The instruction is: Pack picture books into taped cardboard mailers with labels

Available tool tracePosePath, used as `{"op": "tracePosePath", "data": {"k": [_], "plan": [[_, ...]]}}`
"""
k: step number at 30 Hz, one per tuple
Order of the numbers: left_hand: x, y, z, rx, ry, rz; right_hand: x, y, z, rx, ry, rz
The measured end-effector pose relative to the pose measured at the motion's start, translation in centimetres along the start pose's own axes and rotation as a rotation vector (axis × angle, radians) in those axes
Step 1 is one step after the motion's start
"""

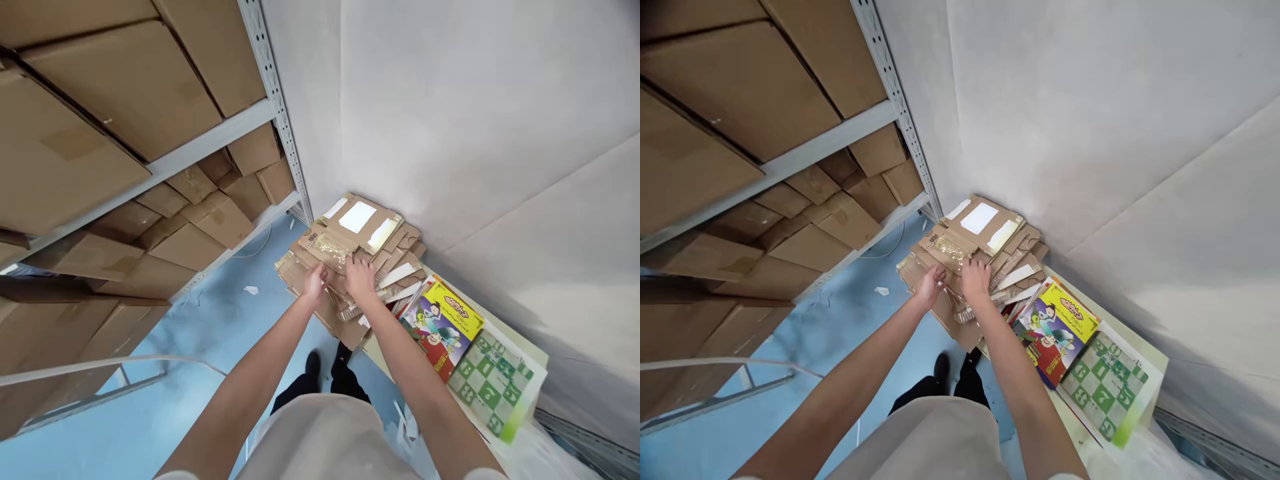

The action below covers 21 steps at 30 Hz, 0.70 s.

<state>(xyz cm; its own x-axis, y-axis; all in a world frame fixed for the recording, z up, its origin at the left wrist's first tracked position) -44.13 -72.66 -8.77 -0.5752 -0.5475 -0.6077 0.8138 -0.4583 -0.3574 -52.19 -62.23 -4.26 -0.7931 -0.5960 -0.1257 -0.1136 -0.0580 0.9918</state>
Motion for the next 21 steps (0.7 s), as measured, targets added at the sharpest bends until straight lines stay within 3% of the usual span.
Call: {"op": "tracePosePath", "data": {"k": [4, 8, 13, 17, 21], "plan": [[0.5, -0.1, 0.1, -0.099, 0.054, 0.007, 0.2, 0.7, -0.6, -0.033, 0.046, -0.017], [0.0, 0.4, 1.7, -0.182, -0.005, 0.024, -2.8, 2.2, -2.1, 0.045, 0.053, 0.044], [-2.4, 5.2, 4.0, -0.220, -0.100, 0.194, -9.7, 2.6, -6.7, 0.217, 0.049, 0.118], [-4.1, 10.2, 6.7, -0.123, -0.259, 0.053, -14.9, 3.1, -8.7, 0.412, 0.042, 0.201], [-5.2, 12.7, 10.0, 0.011, -0.353, -0.182, -20.7, 5.0, -4.5, 0.509, -0.300, 0.467]]}}
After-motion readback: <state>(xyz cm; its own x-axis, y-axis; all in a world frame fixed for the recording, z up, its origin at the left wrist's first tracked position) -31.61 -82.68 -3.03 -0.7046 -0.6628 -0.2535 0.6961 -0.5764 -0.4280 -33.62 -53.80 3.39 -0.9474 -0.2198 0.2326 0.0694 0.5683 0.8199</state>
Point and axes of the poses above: each hand's wrist, its own x-axis towards the middle knuckle, its own y-axis out of the back of the hand, z = x × y, the point moved 4 cm from there along x, towards the middle knuckle, and after that the axes turned 9 degrees about -x, right-handed, at the moved point
